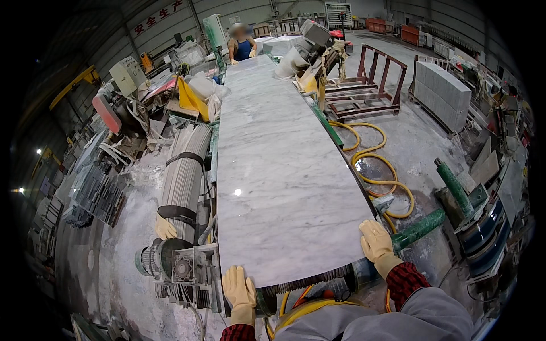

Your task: The person guides a large marble slab through a conveyor-fed polishing machine, then manually rubs the surface with a green cylindrical tool. The person repeats this sequence on multiple slabs, handling each one at a time.

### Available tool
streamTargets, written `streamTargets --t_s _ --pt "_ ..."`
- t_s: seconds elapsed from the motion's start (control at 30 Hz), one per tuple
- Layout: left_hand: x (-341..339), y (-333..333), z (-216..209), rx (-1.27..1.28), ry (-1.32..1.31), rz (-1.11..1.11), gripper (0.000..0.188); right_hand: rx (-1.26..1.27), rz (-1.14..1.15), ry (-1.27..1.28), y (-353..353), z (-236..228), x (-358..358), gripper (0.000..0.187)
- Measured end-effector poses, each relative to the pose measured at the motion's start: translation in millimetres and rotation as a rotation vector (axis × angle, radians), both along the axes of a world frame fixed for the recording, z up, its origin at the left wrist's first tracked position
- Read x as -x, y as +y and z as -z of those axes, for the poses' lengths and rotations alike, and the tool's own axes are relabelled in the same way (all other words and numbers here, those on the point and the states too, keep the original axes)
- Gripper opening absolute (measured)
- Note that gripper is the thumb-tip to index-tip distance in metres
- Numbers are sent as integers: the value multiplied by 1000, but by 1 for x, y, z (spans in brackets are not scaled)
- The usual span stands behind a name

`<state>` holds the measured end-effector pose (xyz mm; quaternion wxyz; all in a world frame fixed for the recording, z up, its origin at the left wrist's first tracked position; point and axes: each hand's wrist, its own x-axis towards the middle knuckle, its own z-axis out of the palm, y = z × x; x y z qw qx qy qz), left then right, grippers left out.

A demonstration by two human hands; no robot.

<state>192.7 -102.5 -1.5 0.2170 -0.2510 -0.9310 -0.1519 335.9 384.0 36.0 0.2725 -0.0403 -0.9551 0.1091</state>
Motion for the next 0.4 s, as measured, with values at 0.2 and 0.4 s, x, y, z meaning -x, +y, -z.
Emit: streamTargets --t_s 0.2,0.4 --pt "-2 2 -3 -3 2 3 47 9 -1 -1 1 4 -2 37" --pt "-7 -3 2 9 -44 -19 53 30 -1 -35 5 13 -5 41"
